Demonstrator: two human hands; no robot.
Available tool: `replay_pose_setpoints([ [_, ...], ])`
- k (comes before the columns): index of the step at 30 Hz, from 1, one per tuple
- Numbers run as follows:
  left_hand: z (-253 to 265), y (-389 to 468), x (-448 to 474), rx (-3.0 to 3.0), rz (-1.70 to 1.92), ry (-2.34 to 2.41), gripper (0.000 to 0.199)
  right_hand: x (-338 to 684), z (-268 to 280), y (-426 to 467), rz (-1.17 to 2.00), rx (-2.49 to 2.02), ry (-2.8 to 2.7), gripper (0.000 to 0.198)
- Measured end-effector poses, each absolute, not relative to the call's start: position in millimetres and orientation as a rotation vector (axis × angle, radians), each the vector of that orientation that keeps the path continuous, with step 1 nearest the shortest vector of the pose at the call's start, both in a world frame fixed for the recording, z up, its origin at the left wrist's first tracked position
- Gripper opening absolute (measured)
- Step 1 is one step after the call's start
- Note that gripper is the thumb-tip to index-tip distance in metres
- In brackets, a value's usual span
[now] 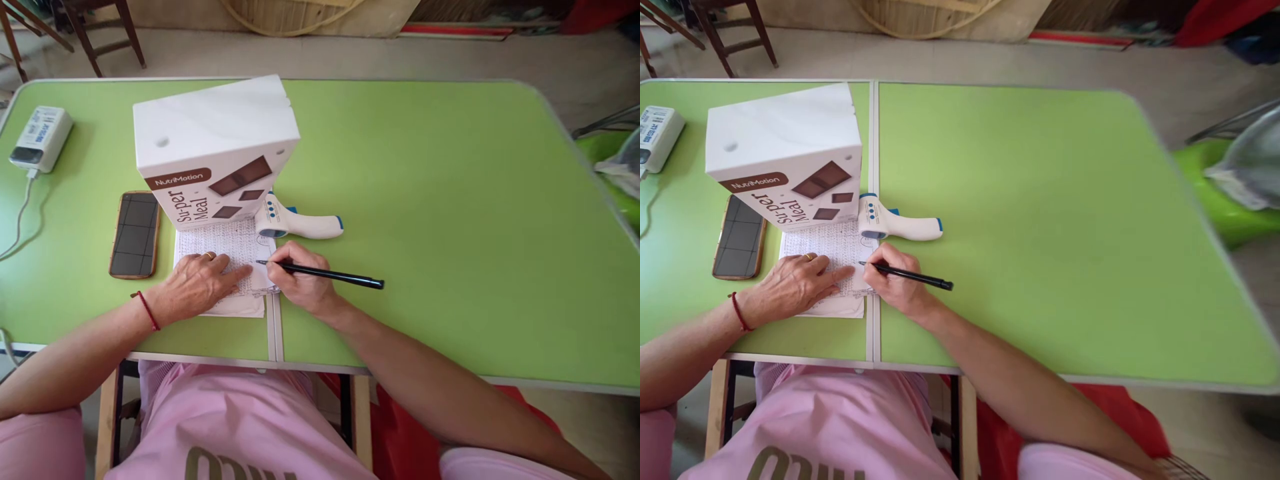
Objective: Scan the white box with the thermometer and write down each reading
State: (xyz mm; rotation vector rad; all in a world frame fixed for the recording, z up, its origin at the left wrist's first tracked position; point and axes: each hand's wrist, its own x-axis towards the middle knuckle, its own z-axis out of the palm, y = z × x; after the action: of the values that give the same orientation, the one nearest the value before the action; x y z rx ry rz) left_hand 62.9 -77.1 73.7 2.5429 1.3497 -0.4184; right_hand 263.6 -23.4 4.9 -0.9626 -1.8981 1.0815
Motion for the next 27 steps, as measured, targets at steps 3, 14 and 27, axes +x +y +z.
replay_pose_setpoints([
  [3, 74.2, -77.3, 63.2, 2.536, -0.42, 1.354, 0.035, 264.4, 7.3, -22.6, 1.114, -0.984, -1.844, 0.012],
  [14, 68.0, -75.7, 53.5, 2.569, -0.089, 1.325, 0.024, 278.9, 26.9, -10.2, 0.564, -0.759, -1.996, 0.023],
  [27, 61.4, -43.0, 5.6, 1.493, 1.667, 1.797, 0.058, 282.8, 28.5, -3.7, 0.268, -0.624, -2.283, 0.017],
])
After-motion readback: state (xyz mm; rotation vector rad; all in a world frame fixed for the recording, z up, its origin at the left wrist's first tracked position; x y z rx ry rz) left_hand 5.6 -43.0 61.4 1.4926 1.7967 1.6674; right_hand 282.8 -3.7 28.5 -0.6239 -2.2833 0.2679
